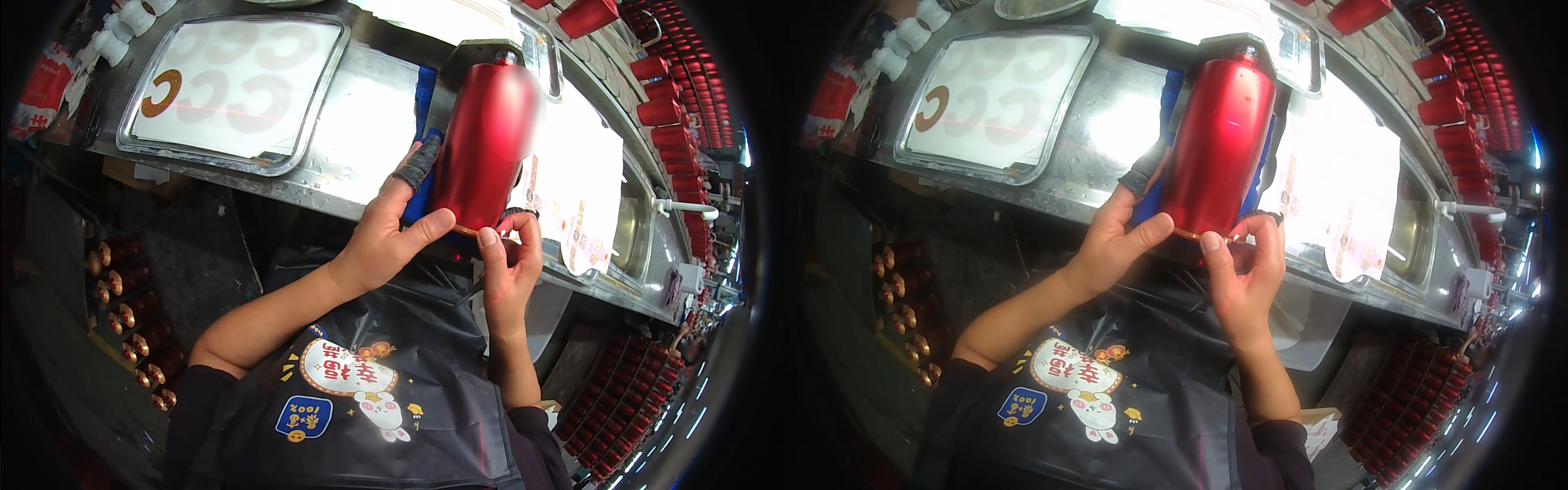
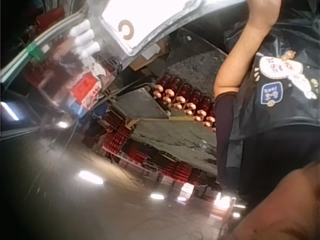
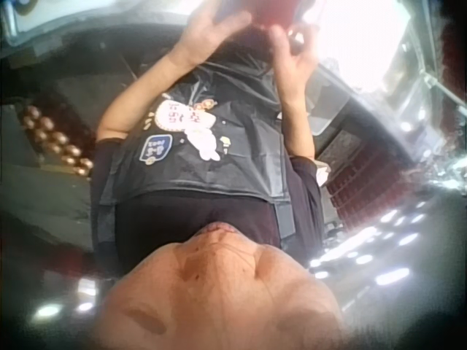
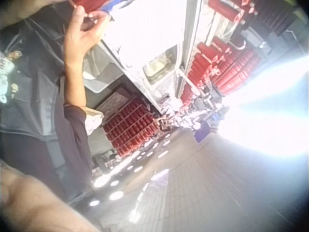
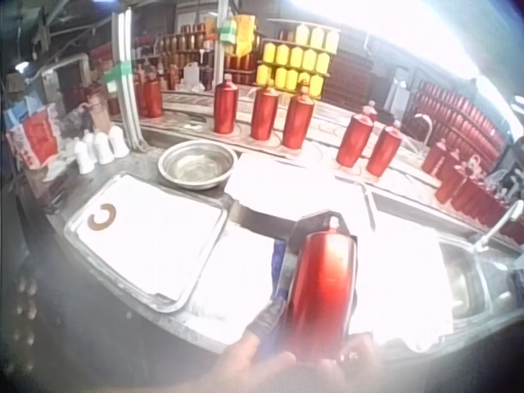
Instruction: The person applies gold circular stickers to the necks of red cylindrical bottles, then affixes rectangular paper labels to the bottle bodies. The person wipes each bottle with a blue cloth after labeling and places the finished bottles on a nearby floor area.
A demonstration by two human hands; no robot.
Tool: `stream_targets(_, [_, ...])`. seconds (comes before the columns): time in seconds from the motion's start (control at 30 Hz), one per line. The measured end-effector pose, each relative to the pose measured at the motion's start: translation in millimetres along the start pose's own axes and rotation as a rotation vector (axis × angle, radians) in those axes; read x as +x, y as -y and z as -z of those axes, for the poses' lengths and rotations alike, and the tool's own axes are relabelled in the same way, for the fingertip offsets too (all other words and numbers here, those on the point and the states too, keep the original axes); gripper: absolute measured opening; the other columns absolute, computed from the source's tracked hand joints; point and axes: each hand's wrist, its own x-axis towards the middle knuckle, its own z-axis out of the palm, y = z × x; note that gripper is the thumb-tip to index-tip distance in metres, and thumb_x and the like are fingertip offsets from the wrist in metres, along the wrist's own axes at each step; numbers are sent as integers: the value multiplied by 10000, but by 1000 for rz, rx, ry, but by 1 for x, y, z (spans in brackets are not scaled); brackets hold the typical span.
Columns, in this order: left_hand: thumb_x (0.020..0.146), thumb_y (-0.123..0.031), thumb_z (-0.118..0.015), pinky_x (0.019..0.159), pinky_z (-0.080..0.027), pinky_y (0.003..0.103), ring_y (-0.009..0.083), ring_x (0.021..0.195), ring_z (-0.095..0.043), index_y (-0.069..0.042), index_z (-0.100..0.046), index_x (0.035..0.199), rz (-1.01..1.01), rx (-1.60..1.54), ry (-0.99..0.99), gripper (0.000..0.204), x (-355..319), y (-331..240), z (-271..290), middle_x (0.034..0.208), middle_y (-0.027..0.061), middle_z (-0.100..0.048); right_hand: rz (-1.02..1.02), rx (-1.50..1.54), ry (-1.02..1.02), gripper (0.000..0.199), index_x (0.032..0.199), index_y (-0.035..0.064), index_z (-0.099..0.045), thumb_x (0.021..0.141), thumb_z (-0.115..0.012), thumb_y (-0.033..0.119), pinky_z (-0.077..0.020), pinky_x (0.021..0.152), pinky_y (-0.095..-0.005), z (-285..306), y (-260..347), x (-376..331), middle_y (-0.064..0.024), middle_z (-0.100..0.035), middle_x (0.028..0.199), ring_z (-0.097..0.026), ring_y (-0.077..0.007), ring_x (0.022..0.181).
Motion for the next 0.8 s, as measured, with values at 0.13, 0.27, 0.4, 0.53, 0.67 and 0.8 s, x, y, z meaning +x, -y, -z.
stream_targets(0.13, [961, -276, -711, 1219, -247, 402, 334, 1501, -320, 65, -352, 1531, -28, 181, 22, 755, 0, 1, -2, 1591, 253, -357, 19, -47, -9, 329, 903, 11, -504, 864, -811, 123, -345, 503, -189, 0, 0, -1, -29, -487, 916, -509, -29, 587])
stream_targets(0.27, [962, -250, -703, 1213, -262, 405, 326, 1493, -330, 31, -368, 1540, -19, 105, -25, 725, -2, -6, 0, 1595, 223, -364, 23, -11, -20, 332, 901, 15, -506, 859, -817, 126, -314, 485, -194, 0, -4, -1, -26, -482, 912, -445, -23, 561])
stream_targets(0.4, [912, -307, -736, 1202, -206, 565, 455, 1500, -293, -11, -621, 1357, -362, 657, 33, 547, -23, -19, 3, 1604, 281, -336, 51, -38, -31, 334, 899, 17, -508, 857, -819, 132, -301, 479, -201, 1, -10, -1, -24, -477, 901, -427, -22, 555])
stream_targets(0.53, [946, -328, -683, 1166, -190, 659, 488, 1483, -308, -61, -708, 1282, -413, 1032, 24, 429, -40, -18, 2, 1590, 338, -306, 53, -10, -25, 334, 896, 19, -510, 855, -820, 133, -304, 479, -204, 0, -13, -1, -18, -474, 880, -424, -22, 548])
stream_targets(0.67, [874, -289, -754, 1158, -200, 668, 519, 1441, -374, 37, -763, 849, -379, 1018, -35, 327, -44, -15, 4, 1557, 392, -321, 55, -25, -30, 328, 885, 20, -509, 855, -818, 127, -306, 479, -205, 0, -10, -1, -11, -471, 864, -433, -20, 543])
stream_targets(0.8, [863, -280, -759, 1149, -205, 680, 528, 1438, -371, 55, -739, 785, -380, 1035, -21, 344, -47, -18, 6, 1544, 413, -321, 18, -3, 1, 283, 895, 18, -521, 869, -790, 103, -331, 496, -190, 5, -8, -2, -14, -507, 873, -480, -19, 570])
